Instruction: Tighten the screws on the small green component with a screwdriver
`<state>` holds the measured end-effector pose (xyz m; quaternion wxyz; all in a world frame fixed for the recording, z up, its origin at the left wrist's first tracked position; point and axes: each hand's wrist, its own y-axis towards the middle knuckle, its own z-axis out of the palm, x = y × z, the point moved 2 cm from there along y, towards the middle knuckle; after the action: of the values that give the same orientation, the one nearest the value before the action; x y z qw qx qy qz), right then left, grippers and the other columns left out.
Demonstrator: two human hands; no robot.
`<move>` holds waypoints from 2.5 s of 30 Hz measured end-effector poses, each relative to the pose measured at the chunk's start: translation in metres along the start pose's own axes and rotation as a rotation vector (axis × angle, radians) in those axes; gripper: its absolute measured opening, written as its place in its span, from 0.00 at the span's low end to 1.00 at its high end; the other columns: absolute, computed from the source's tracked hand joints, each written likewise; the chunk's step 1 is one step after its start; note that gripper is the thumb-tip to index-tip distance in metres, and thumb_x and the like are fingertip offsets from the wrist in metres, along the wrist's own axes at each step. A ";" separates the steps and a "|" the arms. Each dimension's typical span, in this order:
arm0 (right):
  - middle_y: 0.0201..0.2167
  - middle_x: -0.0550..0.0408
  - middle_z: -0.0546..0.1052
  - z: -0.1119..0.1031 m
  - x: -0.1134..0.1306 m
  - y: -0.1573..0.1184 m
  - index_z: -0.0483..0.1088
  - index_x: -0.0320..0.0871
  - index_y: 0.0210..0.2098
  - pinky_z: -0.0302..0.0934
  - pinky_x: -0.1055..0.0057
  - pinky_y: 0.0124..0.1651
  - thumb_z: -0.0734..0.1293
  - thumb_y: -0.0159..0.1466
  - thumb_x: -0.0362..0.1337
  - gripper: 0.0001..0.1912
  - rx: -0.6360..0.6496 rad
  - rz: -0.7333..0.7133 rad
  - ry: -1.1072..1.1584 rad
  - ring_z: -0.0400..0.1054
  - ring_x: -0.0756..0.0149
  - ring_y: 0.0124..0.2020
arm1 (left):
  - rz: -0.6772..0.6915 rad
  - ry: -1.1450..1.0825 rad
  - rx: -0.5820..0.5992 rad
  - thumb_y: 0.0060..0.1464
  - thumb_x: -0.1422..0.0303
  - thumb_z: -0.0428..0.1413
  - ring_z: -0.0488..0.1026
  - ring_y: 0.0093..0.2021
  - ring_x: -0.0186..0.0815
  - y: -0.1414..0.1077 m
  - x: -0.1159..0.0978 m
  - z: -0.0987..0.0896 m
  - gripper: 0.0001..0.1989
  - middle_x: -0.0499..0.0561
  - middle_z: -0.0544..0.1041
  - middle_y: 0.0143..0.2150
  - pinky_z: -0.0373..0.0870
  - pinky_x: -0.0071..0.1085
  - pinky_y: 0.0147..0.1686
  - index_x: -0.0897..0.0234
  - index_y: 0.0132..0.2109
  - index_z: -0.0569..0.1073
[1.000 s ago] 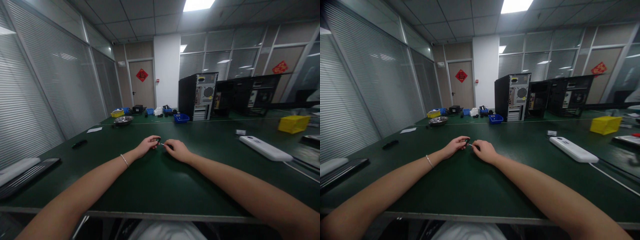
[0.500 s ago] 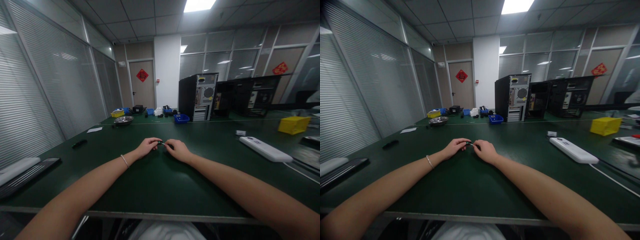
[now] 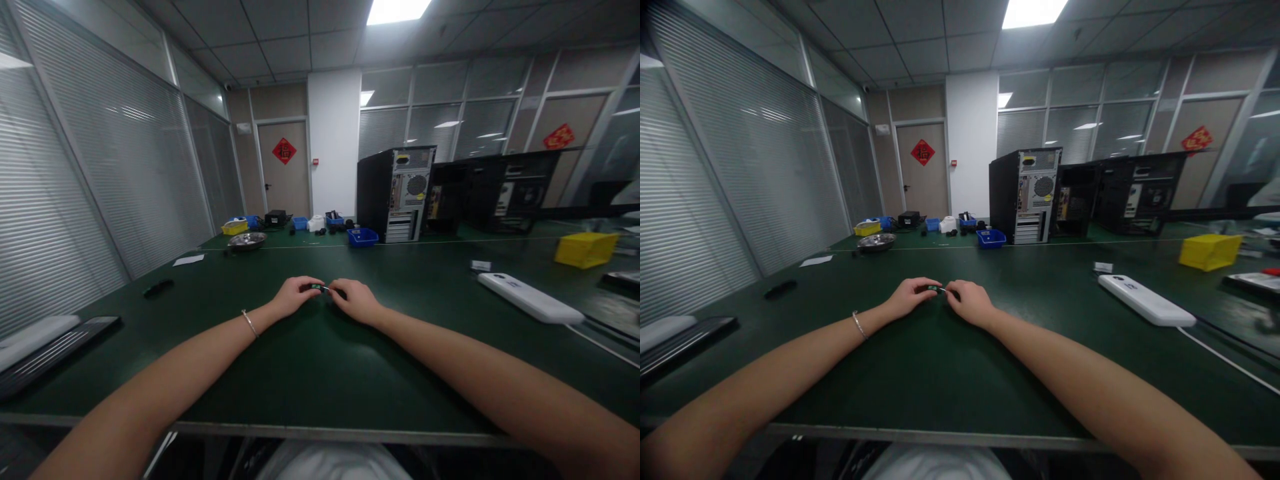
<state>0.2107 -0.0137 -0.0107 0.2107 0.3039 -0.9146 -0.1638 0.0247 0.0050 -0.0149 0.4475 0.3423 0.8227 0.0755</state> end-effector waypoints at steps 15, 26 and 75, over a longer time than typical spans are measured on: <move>0.34 0.54 0.73 -0.001 0.001 -0.001 0.70 0.45 0.38 0.55 0.73 0.36 0.57 0.63 0.38 0.12 0.013 -0.020 0.011 0.65 0.67 0.35 | 0.096 0.177 -0.009 0.53 0.65 0.52 0.71 0.39 0.38 -0.004 -0.014 -0.004 0.13 0.53 0.76 0.41 0.64 0.31 0.41 0.63 0.45 0.74; 0.34 0.54 0.73 -0.002 0.001 -0.002 0.71 0.45 0.38 0.55 0.73 0.37 0.57 0.63 0.38 0.12 0.016 -0.050 0.046 0.66 0.67 0.35 | -0.028 -0.035 0.066 0.51 0.65 0.53 0.72 0.32 0.35 -0.003 -0.003 0.000 0.16 0.53 0.77 0.37 0.67 0.30 0.36 0.66 0.46 0.73; 0.33 0.55 0.74 -0.001 -0.001 -0.001 0.70 0.45 0.35 0.53 0.74 0.32 0.57 0.62 0.39 0.11 -0.040 0.034 0.006 0.65 0.67 0.33 | -0.075 -0.263 0.097 0.50 0.67 0.55 0.70 0.33 0.33 0.001 0.001 0.005 0.12 0.52 0.72 0.36 0.68 0.31 0.35 0.68 0.43 0.69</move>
<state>0.2123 -0.0138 -0.0103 0.2223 0.2844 -0.9155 -0.1777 0.0291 0.0054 -0.0178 0.5370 0.3396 0.7717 -0.0265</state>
